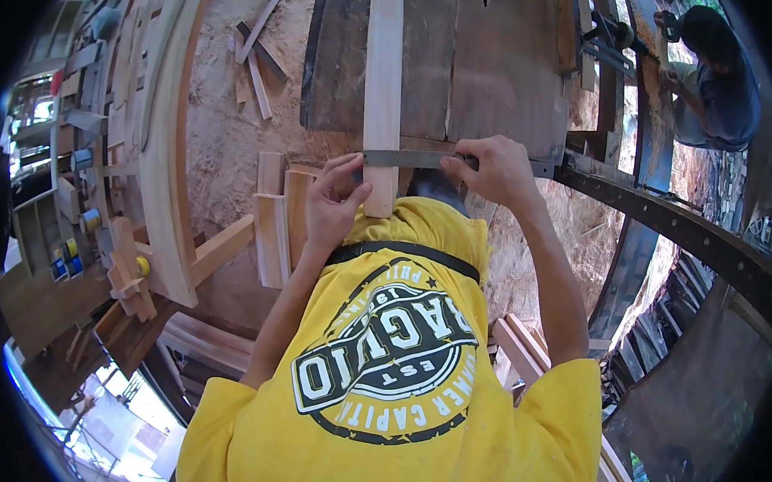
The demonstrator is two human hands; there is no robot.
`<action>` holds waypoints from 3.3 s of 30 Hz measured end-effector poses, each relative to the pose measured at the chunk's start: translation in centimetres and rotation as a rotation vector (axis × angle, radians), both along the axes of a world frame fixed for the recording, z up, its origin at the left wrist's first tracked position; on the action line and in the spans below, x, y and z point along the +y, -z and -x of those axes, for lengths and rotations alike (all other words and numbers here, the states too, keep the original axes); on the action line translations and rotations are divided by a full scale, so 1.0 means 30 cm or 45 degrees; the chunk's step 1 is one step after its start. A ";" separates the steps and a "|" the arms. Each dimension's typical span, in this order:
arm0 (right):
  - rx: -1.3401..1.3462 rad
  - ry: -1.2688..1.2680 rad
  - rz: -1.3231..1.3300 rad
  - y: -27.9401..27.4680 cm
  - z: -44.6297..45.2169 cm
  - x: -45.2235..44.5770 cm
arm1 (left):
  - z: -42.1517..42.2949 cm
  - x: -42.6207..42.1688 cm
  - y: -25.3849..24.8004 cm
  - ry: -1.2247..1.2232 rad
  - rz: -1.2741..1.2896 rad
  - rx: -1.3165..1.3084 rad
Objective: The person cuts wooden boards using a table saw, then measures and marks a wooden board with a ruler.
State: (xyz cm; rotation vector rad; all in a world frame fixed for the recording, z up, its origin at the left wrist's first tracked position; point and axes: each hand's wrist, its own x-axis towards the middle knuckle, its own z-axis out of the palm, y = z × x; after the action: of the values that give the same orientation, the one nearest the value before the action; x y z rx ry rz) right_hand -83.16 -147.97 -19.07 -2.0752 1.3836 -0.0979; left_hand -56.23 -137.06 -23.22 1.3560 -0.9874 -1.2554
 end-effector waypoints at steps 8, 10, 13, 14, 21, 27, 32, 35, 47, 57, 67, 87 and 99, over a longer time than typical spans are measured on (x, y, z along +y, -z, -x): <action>-0.090 -0.061 0.138 0.031 0.020 0.018 | -0.012 0.029 0.099 -0.012 0.177 -0.047; 0.011 -0.066 0.108 0.037 0.023 0.031 | -0.005 0.025 0.055 -0.022 0.172 -0.059; 0.051 -0.051 -0.011 -0.025 0.005 0.025 | -0.019 0.017 0.016 0.021 0.119 -0.048; 0.074 -0.061 -0.023 -0.032 0.006 0.020 | -0.022 0.018 0.029 0.034 0.120 -0.075; 0.199 -0.092 -0.079 -0.050 -0.004 -0.015 | -0.021 0.012 0.011 0.008 0.101 0.018; 0.069 -0.061 -0.071 -0.051 -0.015 -0.013 | -0.042 0.010 0.075 0.042 0.228 -0.255; 0.219 -0.034 -0.087 -0.078 -0.032 -0.012 | -0.024 0.007 0.030 0.013 0.075 0.030; 0.250 -0.031 -0.106 -0.085 -0.035 -0.012 | -0.017 -0.004 0.005 0.029 0.089 -0.148; 0.402 -0.026 -0.370 -0.066 -0.035 -0.026 | -0.004 -0.029 0.030 0.056 0.182 -0.491; 0.409 -0.018 -0.422 -0.072 -0.028 -0.032 | 0.005 -0.064 0.007 -0.099 0.004 -0.376; -0.205 -0.209 0.041 -0.010 -0.154 -0.007 | -0.041 -0.113 0.058 0.057 -0.077 -0.387; -0.604 0.311 0.023 0.097 -0.277 -0.080 | -0.063 -0.114 -0.062 0.317 -0.053 -0.582; -0.574 0.386 -0.070 0.051 -0.425 -0.133 | -0.068 -0.033 -0.093 0.171 -0.379 -1.095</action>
State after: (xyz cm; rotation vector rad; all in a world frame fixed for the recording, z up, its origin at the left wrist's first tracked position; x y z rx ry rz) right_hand -70.42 -151.95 -20.59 -1.6492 1.3789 -0.6076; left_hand -54.20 -138.06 -20.45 2.1756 -1.5251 -0.9220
